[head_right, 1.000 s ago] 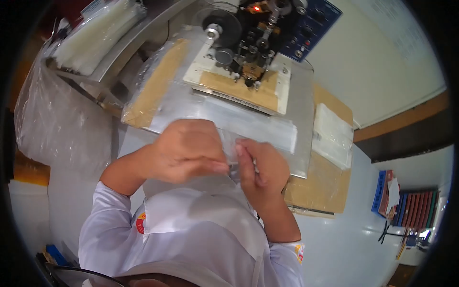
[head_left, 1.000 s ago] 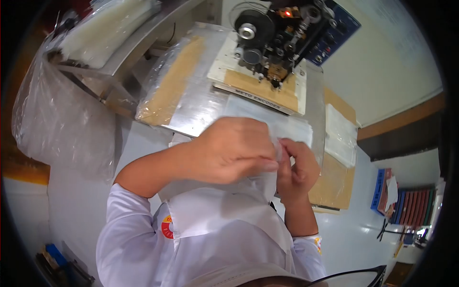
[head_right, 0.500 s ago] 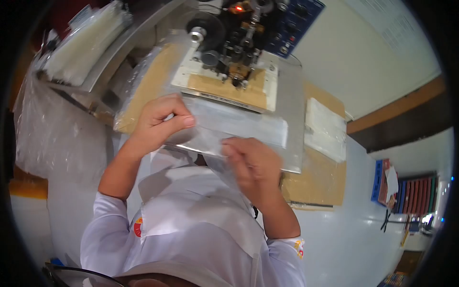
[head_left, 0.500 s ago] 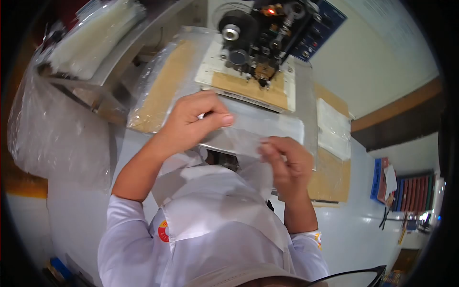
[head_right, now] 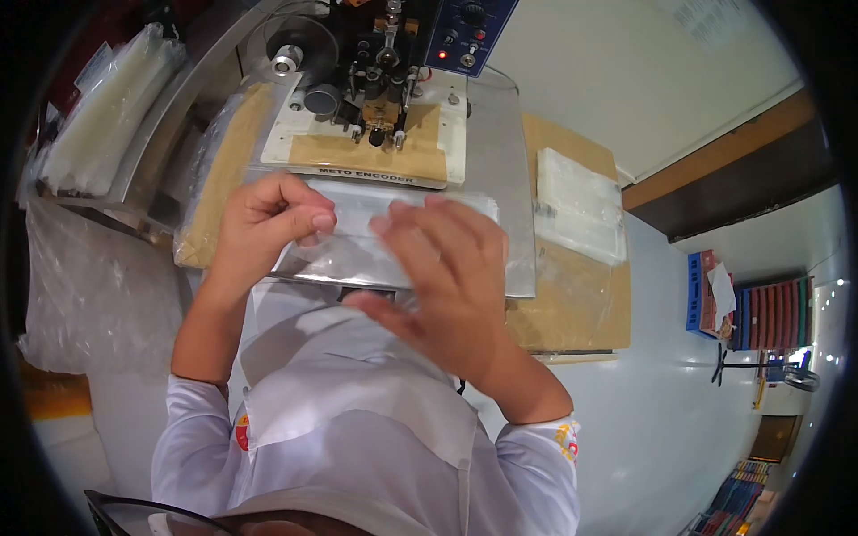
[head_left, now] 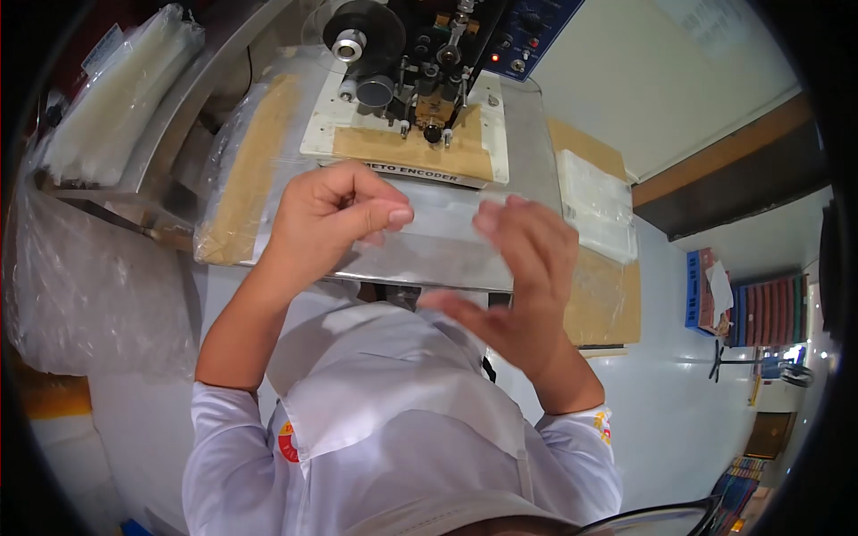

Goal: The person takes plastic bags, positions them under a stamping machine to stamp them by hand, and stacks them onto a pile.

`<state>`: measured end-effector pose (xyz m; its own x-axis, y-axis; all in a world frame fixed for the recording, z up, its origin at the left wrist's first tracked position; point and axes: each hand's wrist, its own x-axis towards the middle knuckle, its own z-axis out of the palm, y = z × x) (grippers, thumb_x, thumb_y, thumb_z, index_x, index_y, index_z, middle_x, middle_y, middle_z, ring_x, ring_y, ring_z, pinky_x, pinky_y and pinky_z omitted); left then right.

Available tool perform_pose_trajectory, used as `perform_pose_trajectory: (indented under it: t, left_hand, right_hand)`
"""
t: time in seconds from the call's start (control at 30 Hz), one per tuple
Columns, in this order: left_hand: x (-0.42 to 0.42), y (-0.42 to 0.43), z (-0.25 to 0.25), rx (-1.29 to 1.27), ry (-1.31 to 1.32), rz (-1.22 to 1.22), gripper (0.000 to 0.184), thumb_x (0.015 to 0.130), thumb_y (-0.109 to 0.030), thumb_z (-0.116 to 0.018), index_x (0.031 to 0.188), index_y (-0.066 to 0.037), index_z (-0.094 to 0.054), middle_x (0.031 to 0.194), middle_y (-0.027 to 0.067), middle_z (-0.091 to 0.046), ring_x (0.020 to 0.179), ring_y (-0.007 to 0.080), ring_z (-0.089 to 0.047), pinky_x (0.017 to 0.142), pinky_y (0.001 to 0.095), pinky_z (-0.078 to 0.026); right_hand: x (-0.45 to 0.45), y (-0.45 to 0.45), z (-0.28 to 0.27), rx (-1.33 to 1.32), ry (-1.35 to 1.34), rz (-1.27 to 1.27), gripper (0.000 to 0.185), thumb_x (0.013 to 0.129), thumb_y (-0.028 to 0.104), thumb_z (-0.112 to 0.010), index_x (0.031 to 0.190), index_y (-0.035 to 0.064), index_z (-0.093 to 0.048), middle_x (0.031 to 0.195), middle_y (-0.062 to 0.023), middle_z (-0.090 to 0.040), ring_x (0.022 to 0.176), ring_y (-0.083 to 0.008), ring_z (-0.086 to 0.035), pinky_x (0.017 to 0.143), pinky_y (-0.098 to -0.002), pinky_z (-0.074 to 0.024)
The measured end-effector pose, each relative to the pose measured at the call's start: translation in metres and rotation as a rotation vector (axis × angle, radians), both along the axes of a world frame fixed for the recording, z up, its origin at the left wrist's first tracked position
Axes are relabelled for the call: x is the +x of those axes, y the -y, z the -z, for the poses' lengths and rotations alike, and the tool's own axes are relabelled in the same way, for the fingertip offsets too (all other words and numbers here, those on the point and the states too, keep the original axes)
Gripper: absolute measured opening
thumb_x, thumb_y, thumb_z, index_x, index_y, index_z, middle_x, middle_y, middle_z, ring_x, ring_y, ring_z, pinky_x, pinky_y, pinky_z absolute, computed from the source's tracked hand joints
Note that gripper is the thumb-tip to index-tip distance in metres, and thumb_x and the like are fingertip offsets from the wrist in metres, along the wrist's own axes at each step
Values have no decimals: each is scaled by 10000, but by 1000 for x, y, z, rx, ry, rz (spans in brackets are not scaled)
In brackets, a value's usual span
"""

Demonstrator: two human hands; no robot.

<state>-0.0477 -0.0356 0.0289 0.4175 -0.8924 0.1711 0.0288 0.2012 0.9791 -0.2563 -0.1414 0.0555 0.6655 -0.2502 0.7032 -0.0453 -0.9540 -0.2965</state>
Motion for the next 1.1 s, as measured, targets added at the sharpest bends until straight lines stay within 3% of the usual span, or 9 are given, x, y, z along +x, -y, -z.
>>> perform_pose_trajectory:
  t: [0.1,0.2,0.23,0.3,0.4,0.5,0.6,0.7,1.1]
  left_hand:
    - [-3,12,9,-68,-86,-57,139,900,-114,-775,819,-67,-673,766,30,-695,616,38,-580,531,184,-446]
    - [-11,19,12,-178,-205,-84,167,927,-129,-752,803,-83,-650,757,36,-688,603,29,-565,517,168,-422]
    - [-12,20,12,-177,-228,-79,166,934,-137,-743,809,-74,-653,757,32,-685,604,32,-563,522,175,-420]
    - [-13,19,12,-175,-271,-68,171,949,-151,-726,822,-57,-660,756,22,-679,605,40,-558,532,190,-417]
    - [5,30,14,11,229,-155,165,984,-208,-688,932,-52,-671,788,-6,-612,616,59,-508,572,219,-408]
    - [17,26,11,78,328,-353,159,978,-169,-684,1067,-38,-702,792,-19,-611,672,46,-514,604,228,-401]
    - [26,12,23,95,378,-373,215,966,-129,-684,1162,-45,-707,783,-27,-608,724,32,-509,627,221,-390]
    - [28,0,26,127,510,-357,276,923,-165,-720,1178,-59,-706,757,57,-658,658,123,-592,630,276,-483]
    - [34,-16,40,105,544,-380,271,899,-114,-719,1167,-68,-717,764,91,-668,661,155,-611,632,282,-484]
  right_hand:
    - [-5,0,19,-205,-74,62,477,817,235,-795,1273,197,-663,1361,-32,-614,1296,-295,-519,1038,-539,-374]
    - [-2,29,27,-386,-132,96,445,827,148,-758,1262,194,-678,1379,-35,-619,1331,-272,-518,1071,-521,-363]
    - [0,32,24,-383,-77,68,419,826,72,-711,1235,163,-696,1342,-58,-653,1300,-262,-575,1091,-511,-376]
    - [5,38,25,-427,-39,39,399,821,51,-695,1213,128,-700,1308,-79,-674,1265,-281,-610,1082,-506,-413]
    - [14,55,37,-405,-103,63,373,818,31,-677,1188,78,-699,1264,-109,-695,1224,-308,-645,1047,-506,-473]
    - [19,74,52,-378,-249,124,374,808,19,-674,1181,46,-693,1262,-135,-694,1221,-322,-646,1017,-507,-511]
    - [23,84,57,-339,-308,132,388,794,12,-681,1181,34,-690,1269,-148,-689,1221,-323,-645,1020,-502,-516]
    - [30,89,56,-303,-344,143,483,774,-58,-653,1242,59,-676,1329,-123,-660,1257,-301,-619,1062,-459,-500]
    - [48,111,49,-283,-360,214,437,808,-34,-684,1222,104,-710,1297,-88,-684,1219,-290,-643,1016,-400,-539]
